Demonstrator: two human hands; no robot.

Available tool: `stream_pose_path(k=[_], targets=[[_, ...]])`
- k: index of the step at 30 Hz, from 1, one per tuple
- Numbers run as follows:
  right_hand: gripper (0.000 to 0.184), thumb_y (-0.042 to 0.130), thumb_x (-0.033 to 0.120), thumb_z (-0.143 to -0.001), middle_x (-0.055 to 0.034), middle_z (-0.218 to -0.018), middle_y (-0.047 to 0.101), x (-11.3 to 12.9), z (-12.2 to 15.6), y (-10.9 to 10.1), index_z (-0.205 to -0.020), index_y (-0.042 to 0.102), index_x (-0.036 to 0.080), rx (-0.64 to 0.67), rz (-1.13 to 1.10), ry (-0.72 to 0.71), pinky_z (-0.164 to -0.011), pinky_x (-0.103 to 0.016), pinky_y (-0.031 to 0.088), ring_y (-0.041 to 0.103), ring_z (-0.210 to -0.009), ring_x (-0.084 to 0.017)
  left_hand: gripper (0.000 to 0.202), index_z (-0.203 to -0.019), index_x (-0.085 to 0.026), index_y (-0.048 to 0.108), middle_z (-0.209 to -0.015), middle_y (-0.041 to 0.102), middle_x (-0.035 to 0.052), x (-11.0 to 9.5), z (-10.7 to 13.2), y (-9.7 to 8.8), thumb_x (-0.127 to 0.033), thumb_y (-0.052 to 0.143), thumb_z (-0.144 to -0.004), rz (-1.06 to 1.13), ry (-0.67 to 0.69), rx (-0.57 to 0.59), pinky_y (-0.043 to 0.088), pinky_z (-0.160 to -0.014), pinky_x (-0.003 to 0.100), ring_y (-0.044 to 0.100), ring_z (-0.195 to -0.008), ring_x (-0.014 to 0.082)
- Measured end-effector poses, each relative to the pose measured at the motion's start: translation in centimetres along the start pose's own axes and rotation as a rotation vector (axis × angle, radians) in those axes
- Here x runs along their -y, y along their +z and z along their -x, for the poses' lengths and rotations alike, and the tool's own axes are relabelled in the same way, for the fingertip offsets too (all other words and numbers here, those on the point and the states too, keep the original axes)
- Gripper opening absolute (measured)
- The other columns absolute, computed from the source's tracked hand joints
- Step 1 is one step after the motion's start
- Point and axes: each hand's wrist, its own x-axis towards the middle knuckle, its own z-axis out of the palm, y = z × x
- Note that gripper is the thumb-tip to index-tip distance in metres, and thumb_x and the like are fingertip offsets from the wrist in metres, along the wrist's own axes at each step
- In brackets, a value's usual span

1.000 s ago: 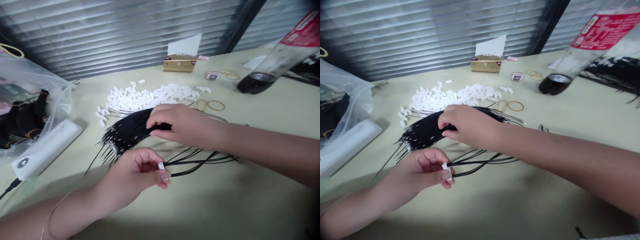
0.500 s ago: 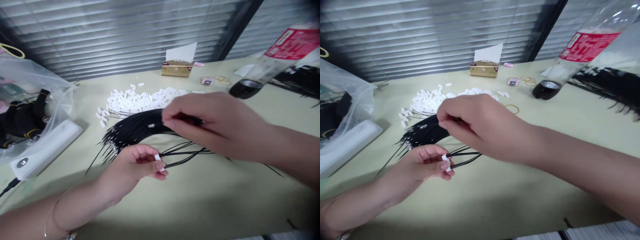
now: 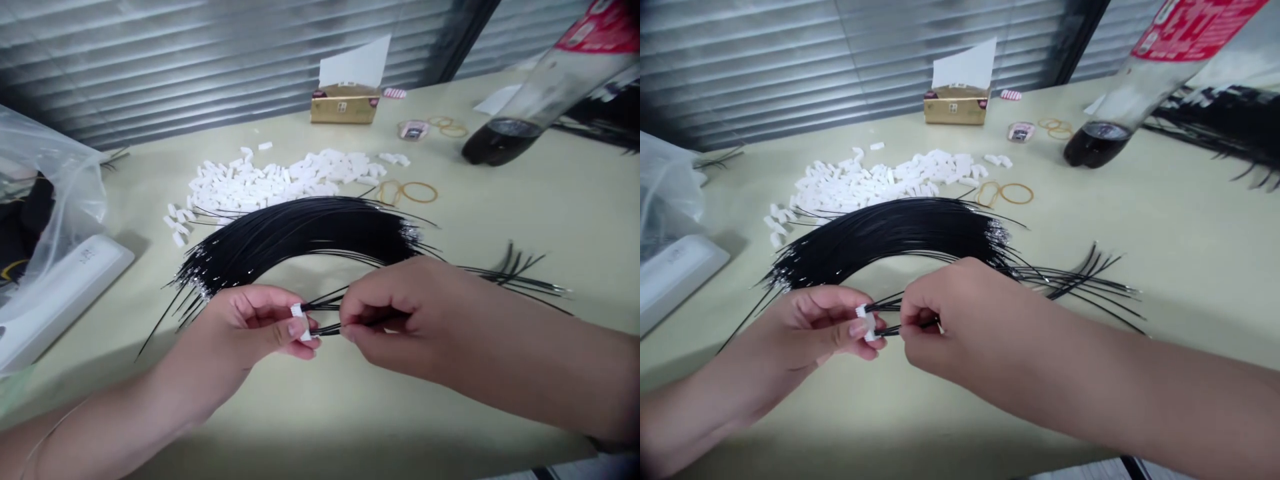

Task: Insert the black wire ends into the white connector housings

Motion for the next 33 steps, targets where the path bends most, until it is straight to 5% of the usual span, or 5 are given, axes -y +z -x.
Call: stream_pose_path(k=[6,15,33], targets=[[0.017,0.049,0.018,-0.069,0.0065,-0.044,0.046,0.2,-0.1,0.06,-0.053,0.055,0.02,-0.038,-0.043,-0.043,-0.032,-0.016,0.025,0.036,-0.036,-0.005,0.009,-0.075,-0.017,0.069,-0.068,0.069,-0.0017,-0.03,-0.06,0.14,-0.022,0.075,-0.07,0.04,-0.004,-0.009,0.053,-0.064,0.016,0.065,-0.063,0.0086],[0.012,0.055,0.007,-0.074,0.0061,-0.064,0.052,-0.55,0.34,0.21,-0.068,0.06,0.017,-0.293,0.217,-0.497,-0.053,-0.019,0.032,0.044,-0.058,-0.004,0.014,-0.08,-0.017,0.068,-0.07,0.07,-0.0017,-0.23,0.01,0.03,-0.023,0.075,-0.07,0.069,-0.031,-0.008,0.054,-0.064,0.017,0.066,-0.064,0.0092],[0.013,0.055,0.007,-0.067,0.0077,-0.051,0.051,0.09,0.19,0.03,-0.061,0.06,0.018,-0.278,0.153,-0.386,-0.045,-0.017,0.029,0.042,-0.047,-0.004,0.013,-0.08,-0.017,0.067,-0.069,0.069,-0.0016,-0.32,0.06,0.07,-0.024,0.074,-0.071,0.055,-0.024,0.012,0.053,-0.065,0.017,0.065,-0.065,0.0085]])
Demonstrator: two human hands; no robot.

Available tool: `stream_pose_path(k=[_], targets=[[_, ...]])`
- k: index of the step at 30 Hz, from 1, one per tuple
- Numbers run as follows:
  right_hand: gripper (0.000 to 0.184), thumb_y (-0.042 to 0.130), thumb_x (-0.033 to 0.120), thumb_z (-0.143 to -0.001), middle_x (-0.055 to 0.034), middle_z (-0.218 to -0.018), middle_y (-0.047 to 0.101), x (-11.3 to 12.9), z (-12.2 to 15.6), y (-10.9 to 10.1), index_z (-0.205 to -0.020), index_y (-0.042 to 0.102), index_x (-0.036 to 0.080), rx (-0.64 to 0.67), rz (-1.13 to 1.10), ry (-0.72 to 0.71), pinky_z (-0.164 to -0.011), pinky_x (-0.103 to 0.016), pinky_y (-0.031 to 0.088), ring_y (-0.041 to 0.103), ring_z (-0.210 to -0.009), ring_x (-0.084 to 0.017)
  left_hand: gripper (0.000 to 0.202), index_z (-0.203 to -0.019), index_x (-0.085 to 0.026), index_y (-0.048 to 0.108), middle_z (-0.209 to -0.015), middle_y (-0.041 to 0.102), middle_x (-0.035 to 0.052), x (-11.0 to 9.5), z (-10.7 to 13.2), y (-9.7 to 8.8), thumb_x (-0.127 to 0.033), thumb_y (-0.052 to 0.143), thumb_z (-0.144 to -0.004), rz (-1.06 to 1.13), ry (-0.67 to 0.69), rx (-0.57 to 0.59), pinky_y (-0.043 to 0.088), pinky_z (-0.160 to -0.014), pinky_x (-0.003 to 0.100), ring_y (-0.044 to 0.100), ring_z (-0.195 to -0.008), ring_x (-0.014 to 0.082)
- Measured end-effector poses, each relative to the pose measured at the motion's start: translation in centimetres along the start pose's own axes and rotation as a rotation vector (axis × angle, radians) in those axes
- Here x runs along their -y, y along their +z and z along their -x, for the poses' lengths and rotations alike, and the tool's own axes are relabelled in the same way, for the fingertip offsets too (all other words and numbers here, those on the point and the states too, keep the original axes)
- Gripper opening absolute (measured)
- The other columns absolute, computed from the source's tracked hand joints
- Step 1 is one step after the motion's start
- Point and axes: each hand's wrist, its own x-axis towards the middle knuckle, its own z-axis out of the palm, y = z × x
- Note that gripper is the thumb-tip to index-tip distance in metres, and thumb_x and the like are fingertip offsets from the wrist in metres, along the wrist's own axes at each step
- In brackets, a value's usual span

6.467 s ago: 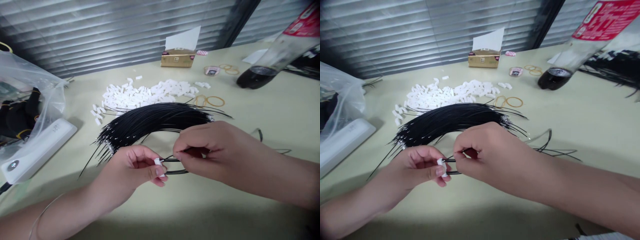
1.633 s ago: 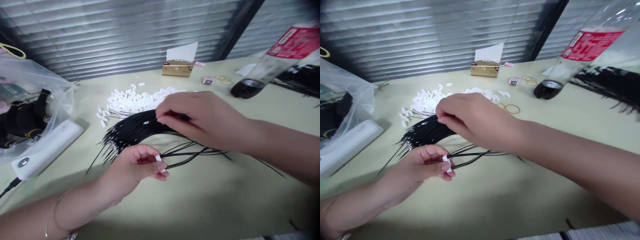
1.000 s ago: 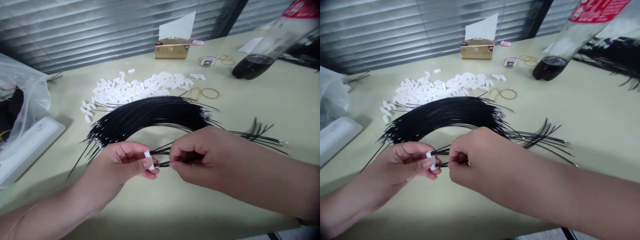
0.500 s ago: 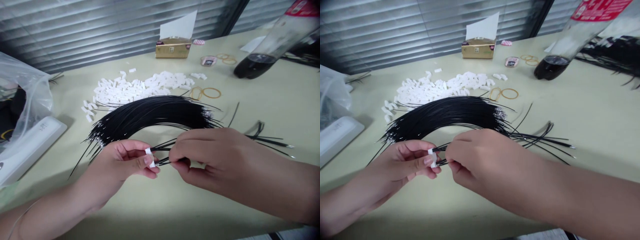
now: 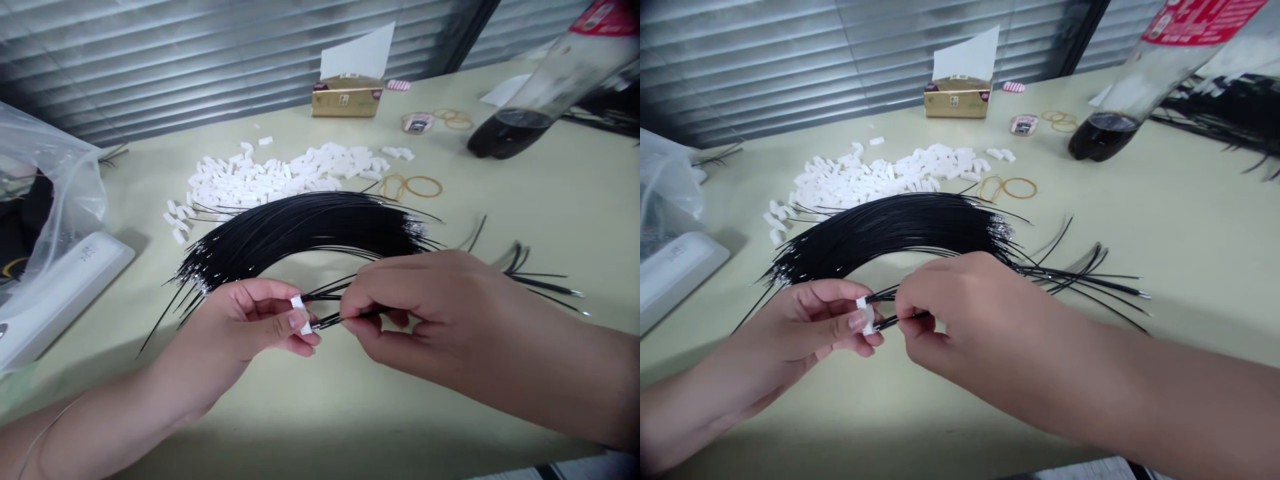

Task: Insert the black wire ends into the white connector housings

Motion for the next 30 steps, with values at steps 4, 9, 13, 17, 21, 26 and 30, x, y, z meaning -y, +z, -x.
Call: stream_pose_path(k=[4,9,13,17,21,26,30], targets=[[0.014,0.053,0.008,-0.067,0.0081,-0.049,0.05,0.03,-0.01,0.17,-0.06,0.059,0.018,0.013,-0.017,0.033,-0.045,-0.017,0.028,0.04,-0.046,-0.003,0.013,-0.079,-0.016,0.067,-0.068,0.069,-0.0012,-0.08,-0.06,0.08,-0.023,0.074,-0.07,-0.005,-0.008,-0.012,0.052,-0.065,0.017,0.065,-0.064,0.0088],[0.016,0.05,0.006,-0.067,0.0089,-0.046,0.046,0.18,-0.01,0.28,-0.056,0.056,0.017,0.041,-0.023,0.093,-0.041,-0.015,0.026,0.038,-0.043,-0.002,0.013,-0.078,-0.016,0.066,-0.067,0.069,-0.0015,-0.06,0.0,0.12,-0.022,0.075,-0.07,-0.002,-0.01,-0.027,0.052,-0.064,0.018,0.065,-0.062,0.0091],[0.016,0.049,0.007,-0.066,0.0085,-0.048,0.048,0.32,-0.03,0.32,-0.057,0.056,0.018,0.061,-0.056,0.137,-0.039,-0.015,0.026,0.039,-0.042,-0.002,0.016,-0.08,-0.017,0.067,-0.069,0.07,-0.0017,0.08,0.0,0.03,-0.023,0.076,-0.069,0.008,-0.008,-0.025,0.053,-0.065,0.019,0.066,-0.063,0.0098],[0.017,0.05,0.004,-0.066,0.0077,-0.048,0.048,0.21,0.04,0.48,-0.057,0.056,0.017,0.052,-0.046,0.116,-0.04,-0.016,0.026,0.039,-0.043,-0.003,0.015,-0.08,-0.016,0.066,-0.068,0.069,-0.0015,0.08,0.06,0.01,-0.021,0.075,-0.069,0.02,-0.008,-0.03,0.054,-0.064,0.019,0.066,-0.064,0.0102],[0.017,0.05,0.005,-0.073,0.003,-0.056,0.051,-0.08,0.27,0.49,-0.063,0.06,0.014,-0.025,0.014,-0.076,-0.047,-0.021,0.03,0.043,-0.051,-0.007,0.016,-0.08,-0.016,0.066,-0.067,0.069,-0.0011,-0.11,0.08,0.05,-0.022,0.076,-0.068,0.018,-0.026,-0.04,0.054,-0.063,0.018,0.065,-0.062,0.0097],[0.024,0.046,0.009,-0.086,-0.0044,-0.077,0.059,-0.25,0.4,0.17,-0.075,0.066,0.012,-0.014,0.081,-0.231,-0.057,-0.023,0.037,0.051,-0.067,-0.011,0.01,-0.077,-0.016,0.068,-0.066,0.067,-0.0017,-0.2,-0.15,-0.1,-0.022,0.074,-0.071,0.04,-0.005,0.012,0.054,-0.063,0.016,0.065,-0.064,0.0091],[0.026,0.043,0.013,-0.089,-0.0047,-0.079,0.059,-0.36,0.37,0.22,-0.078,0.066,0.013,-0.03,0.117,-0.264,-0.058,-0.025,0.039,0.052,-0.067,-0.011,0.011,-0.078,-0.016,0.068,-0.067,0.067,-0.0015,-0.03,-0.08,-0.25,-0.021,0.074,-0.07,0.058,0.005,0.01,0.055,-0.062,0.017,0.065,-0.064,0.0097]])
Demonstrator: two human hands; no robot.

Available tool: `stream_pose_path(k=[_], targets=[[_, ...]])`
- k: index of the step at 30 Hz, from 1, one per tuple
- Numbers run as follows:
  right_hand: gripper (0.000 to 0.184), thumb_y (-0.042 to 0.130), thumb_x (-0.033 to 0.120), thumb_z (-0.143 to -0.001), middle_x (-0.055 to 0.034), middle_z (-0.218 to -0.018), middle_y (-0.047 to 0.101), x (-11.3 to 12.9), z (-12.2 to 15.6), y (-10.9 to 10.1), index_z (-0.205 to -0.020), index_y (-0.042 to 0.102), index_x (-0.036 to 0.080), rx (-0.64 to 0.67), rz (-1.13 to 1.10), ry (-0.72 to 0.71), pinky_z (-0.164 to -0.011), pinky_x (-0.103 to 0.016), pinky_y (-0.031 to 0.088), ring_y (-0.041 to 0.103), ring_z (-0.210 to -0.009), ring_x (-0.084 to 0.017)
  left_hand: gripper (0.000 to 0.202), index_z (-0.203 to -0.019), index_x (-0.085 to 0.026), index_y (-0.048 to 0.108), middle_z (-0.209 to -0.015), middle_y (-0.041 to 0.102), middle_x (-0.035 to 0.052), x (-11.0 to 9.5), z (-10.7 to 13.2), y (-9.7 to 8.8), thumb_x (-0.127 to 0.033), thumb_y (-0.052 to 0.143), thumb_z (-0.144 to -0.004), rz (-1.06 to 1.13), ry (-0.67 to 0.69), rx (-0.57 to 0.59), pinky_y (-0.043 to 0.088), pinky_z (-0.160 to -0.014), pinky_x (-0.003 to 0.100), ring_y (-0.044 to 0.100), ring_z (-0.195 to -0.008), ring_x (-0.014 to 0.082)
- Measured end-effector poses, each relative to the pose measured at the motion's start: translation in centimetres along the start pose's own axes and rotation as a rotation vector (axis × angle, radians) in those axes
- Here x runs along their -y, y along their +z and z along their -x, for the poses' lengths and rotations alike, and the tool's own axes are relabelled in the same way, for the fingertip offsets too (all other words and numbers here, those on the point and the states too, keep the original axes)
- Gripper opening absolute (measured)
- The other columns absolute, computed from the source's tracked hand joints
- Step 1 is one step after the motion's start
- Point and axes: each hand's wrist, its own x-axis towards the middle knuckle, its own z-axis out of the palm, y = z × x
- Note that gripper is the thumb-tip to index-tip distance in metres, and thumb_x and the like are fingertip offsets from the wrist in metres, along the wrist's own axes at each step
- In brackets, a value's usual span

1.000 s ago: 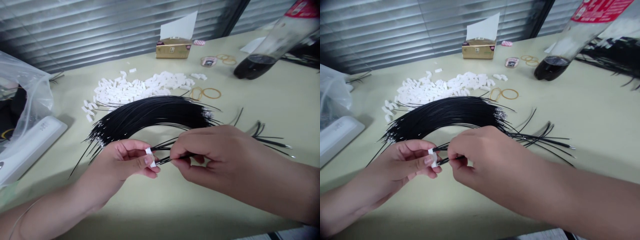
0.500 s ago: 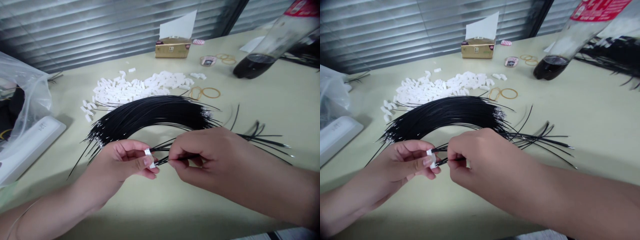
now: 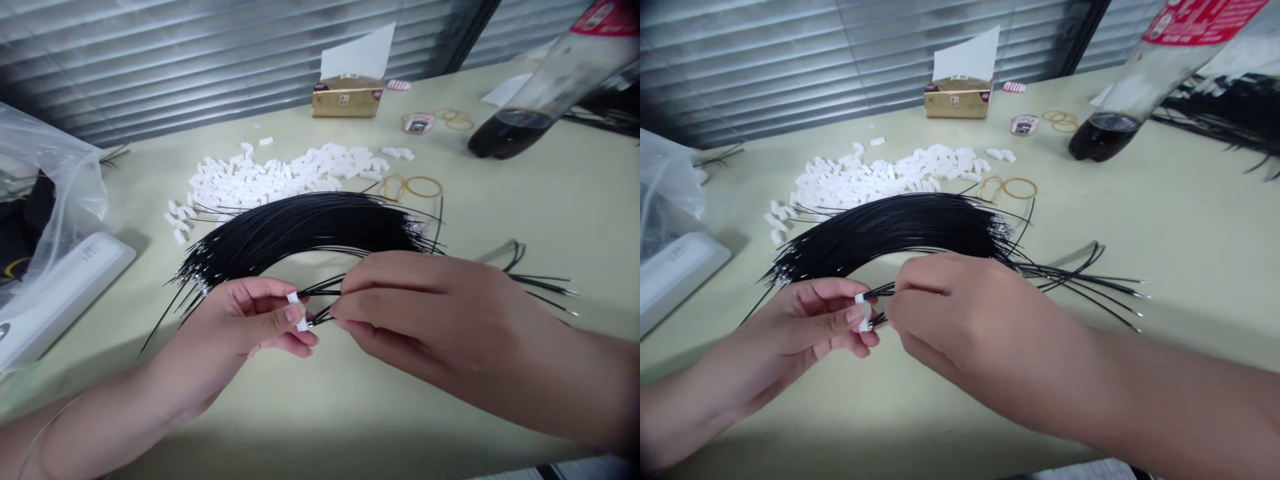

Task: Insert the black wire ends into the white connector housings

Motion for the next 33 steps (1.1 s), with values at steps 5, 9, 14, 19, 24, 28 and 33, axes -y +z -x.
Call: stream_pose_path(k=[5,9,14,19,24,28,33], targets=[[0.027,0.042,0.014,-0.091,-0.0038,-0.078,0.058,0.0,0.2,0.1,-0.077,0.065,0.012,0.015,-0.042,0.023,-0.057,-0.023,0.039,0.051,-0.067,-0.01,0.011,-0.079,-0.016,0.068,-0.069,0.067,-0.0007,0.0,0.2,0.0,-0.021,0.074,-0.071,-0.001,0.009,-0.002,0.054,-0.062,0.017,0.065,-0.064,0.0097],[0.026,0.041,0.007,-0.089,-0.0053,-0.079,0.058,0.0,0.2,0.0,-0.082,0.066,0.011,0.007,0.016,-0.05,-0.059,-0.026,0.039,0.048,-0.069,-0.013,0.007,-0.076,-0.016,0.069,-0.067,0.065,-0.0017,-0.2,0.1,0.1,-0.02,0.073,-0.072,-0.003,0.007,0.022,0.054,-0.062,0.017,0.064,-0.064,0.0094],[0.028,0.038,0.006,-0.09,-0.006,-0.078,0.058,-0.2,0.0,0.1,-0.079,0.063,0.012,-0.014,0.11,-0.152,-0.066,-0.029,0.039,0.047,-0.074,-0.015,0.008,-0.075,-0.013,0.068,-0.067,0.064,0.0004,-0.4,-0.1,0.1,-0.019,0.073,-0.071,-0.011,-0.007,0.041,0.053,-0.06,0.019,0.063,-0.062,0.0105],[0.031,0.037,0.01,-0.092,-0.0032,-0.079,0.061,-0.5,-0.3,-0.4,-0.073,0.06,0.015,-0.019,0.125,-0.233,-0.067,-0.033,0.038,0.049,-0.076,-0.015,0.006,-0.078,-0.014,0.068,-0.066,0.064,0.0005,-0.5,0.0,0.0,-0.018,0.07,-0.073,0.015,-0.032,0.074,0.054,-0.06,0.019,0.064,-0.063,0.0109],[0.03,0.037,0.009,-0.092,-0.0042,-0.079,0.065,-0.6,-0.6,-0.9,-0.078,0.063,0.012,-0.035,0.138,-0.314,-0.068,-0.035,0.039,0.052,-0.077,-0.016,0.005,-0.079,-0.014,0.069,-0.065,0.062,-0.0009,-0.5,-0.2,-0.3,-0.015,0.069,-0.074,0.027,-0.049,0.12,0.054,-0.06,0.02,0.065,-0.062,0.0115],[0.031,0.036,0.011,-0.093,-0.0028,-0.077,0.061,-0.8,-0.6,-0.7,-0.077,0.062,0.014,-0.003,0.121,-0.249,-0.066,-0.032,0.037,0.048,-0.073,-0.014,0.005,-0.078,-0.014,0.068,-0.065,0.063,-0.0008,-0.5,-0.1,-0.2,-0.015,0.069,-0.074,0.024,-0.04,0.117,0.054,-0.06,0.019,0.065,-0.062,0.0108],[0.025,0.04,0.009,-0.09,-0.0053,-0.076,0.056,-0.4,-0.1,0.0,-0.079,0.063,0.012,-0.003,0.168,-0.169,-0.063,-0.03,0.037,0.046,-0.07,-0.015,0.011,-0.078,-0.014,0.065,-0.065,0.065,-0.0005,-0.2,0.1,0.1,-0.019,0.072,-0.072,0.017,0.007,0.036,0.053,-0.059,0.018,0.064,-0.06,0.0097]])
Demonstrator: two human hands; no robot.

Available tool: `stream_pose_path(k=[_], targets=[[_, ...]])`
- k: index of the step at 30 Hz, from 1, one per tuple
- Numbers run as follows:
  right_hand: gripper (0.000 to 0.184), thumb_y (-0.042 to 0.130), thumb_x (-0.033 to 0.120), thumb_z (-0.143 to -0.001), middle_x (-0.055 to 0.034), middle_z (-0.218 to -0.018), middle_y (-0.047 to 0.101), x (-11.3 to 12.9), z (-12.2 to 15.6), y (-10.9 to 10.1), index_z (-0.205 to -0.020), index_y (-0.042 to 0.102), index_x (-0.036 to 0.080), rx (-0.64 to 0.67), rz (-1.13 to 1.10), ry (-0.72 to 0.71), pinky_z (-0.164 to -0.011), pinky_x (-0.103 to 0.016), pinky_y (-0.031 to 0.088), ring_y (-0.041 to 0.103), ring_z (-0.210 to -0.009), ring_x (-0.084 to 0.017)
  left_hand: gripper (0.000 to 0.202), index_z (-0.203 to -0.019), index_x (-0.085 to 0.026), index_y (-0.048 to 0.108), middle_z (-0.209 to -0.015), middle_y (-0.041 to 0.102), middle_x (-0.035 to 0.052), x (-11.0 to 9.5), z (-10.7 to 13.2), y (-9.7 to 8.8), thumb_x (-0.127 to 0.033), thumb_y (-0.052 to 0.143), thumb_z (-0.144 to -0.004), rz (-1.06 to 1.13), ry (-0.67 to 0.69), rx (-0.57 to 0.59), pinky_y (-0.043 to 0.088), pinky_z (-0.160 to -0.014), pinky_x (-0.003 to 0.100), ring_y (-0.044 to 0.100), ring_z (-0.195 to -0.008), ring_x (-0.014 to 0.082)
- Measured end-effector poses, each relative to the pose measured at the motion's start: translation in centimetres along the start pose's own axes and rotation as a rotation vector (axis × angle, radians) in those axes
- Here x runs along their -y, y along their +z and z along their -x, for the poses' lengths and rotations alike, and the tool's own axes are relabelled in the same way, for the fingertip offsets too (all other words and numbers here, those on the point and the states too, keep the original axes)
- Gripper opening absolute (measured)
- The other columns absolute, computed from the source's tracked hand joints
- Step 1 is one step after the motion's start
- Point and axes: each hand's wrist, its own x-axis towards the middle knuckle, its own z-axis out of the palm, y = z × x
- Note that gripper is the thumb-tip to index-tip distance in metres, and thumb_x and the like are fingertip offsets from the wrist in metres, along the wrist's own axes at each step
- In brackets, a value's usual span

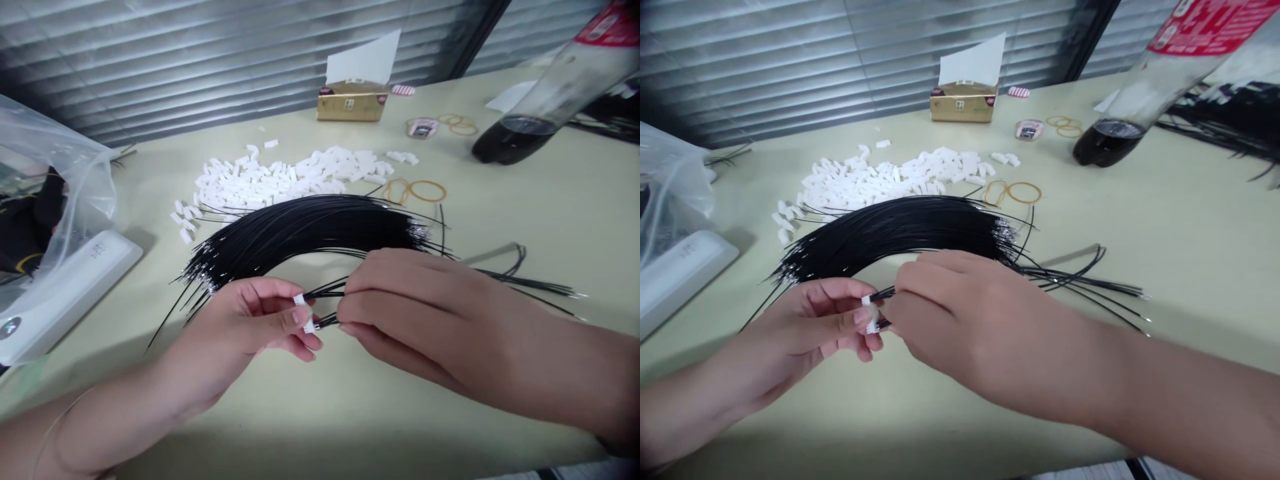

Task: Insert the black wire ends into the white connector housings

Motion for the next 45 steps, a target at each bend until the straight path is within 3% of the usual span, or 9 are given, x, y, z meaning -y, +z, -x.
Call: stream_pose_path(k=[5,8,10,17,23,30,38,45], targets=[[0.023,0.044,0.012,-0.088,-0.0018,-0.07,0.053,1.2,-0.1,0.4,-0.071,0.06,0.014,0.047,-0.098,0.266,-0.054,-0.026,0.036,0.047,-0.061,-0.012,0.016,-0.082,-0.015,0.062,-0.067,0.067,-0.0004,0.3,0.0,0.4,-0.021,0.072,-0.072,-0.047,0.028,-0.095,0.053,-0.062,0.018,0.064,-0.062,0.0099],[0.02,0.047,0.016,-0.087,-0.0003,-0.07,0.053,1.6,-0.2,0.6,-0.072,0.06,0.016,0.097,-0.175,0.459,-0.055,-0.026,0.037,0.049,-0.06,-0.012,0.013,-0.079,-0.014,0.062,-0.063,0.065,-0.0018,0.5,-0.1,0.5,-0.019,0.071,-0.072,-0.071,0.055,-0.115,0.054,-0.061,0.017,0.064,-0.061,0.0094],[0.02,0.048,0.015,-0.086,0.0006,-0.068,0.053,1.7,-0.4,0.6,-0.07,0.06,0.017,0.133,-0.23,0.509,-0.057,-0.026,0.037,0.05,-0.06,-0.011,0.012,-0.078,-0.014,0.061,-0.063,0.065,-0.0021,0.5,-0.1,0.6,-0.018,0.071,-0.073,-0.081,0.068,-0.118,0.054,-0.062,0.017,0.064,-0.062,0.0091],[0.02,0.048,0.016,-0.087,0.002,-0.068,0.05,1.5,-0.7,0.8,-0.069,0.058,0.017,0.018,-0.314,0.414,-0.057,-0.021,0.034,0.046,-0.061,-0.007,0.013,-0.083,-0.014,0.061,-0.066,0.066,-0.0001,0.4,0.0,0.6,-0.021,0.069,-0.075,-0.123,0.067,-0.105,0.054,-0.061,0.018,0.064,-0.063,0.0098],[0.017,0.052,0.006,-0.078,0.0042,-0.066,0.051,1.4,-0.5,1.0,-0.065,0.055,0.016,-0.068,-0.368,0.429,-0.056,-0.016,0.034,0.045,-0.06,-0.003,0.016,-0.085,-0.014,0.061,-0.065,0.066,0.0,0.5,-0.1,0.5,-0.021,0.07,-0.073,-0.096,0.059,-0.106,0.055,-0.061,0.019,0.064,-0.062,0.0106],[0.017,0.054,0.006,-0.077,0.0046,-0.064,0.051,1.3,-0.5,0.9,-0.063,0.057,0.015,-0.077,-0.334,0.426,-0.054,-0.015,0.033,0.043,-0.058,-0.002,0.015,-0.084,-0.014,0.06,-0.064,0.066,-0.0001,0.5,0.0,0.4,-0.021,0.069,-0.074,-0.111,0.06,-0.095,0.055,-0.06,0.018,0.064,-0.061,0.0099],[0.023,0.053,0.007,-0.075,0.0045,-0.053,0.045,1.5,-1.1,0.9,-0.053,0.05,0.014,0.035,-0.329,0.489,-0.047,-0.019,0.027,0.037,-0.05,-0.004,0.013,-0.077,-0.013,0.06,-0.062,0.066,-0.0013,0.4,-0.1,0.8,-0.018,0.071,-0.071,-0.088,0.069,-0.12,0.054,-0.059,0.016,0.064,-0.058,0.0092],[0.021,0.05,0.003,-0.073,0.0038,-0.059,0.053,1.8,-1.1,1.8,-0.062,0.062,0.016,-0.01,-0.359,0.475,-0.051,-0.018,0.031,0.044,-0.052,-0.005,0.012,-0.075,-0.013,0.06,-0.06,0.066,-0.0019,0.6,0.0,1.0,-0.016,0.07,-0.069,-0.097,0.085,-0.166,0.053,-0.058,0.015,0.063,-0.056,0.0084]])
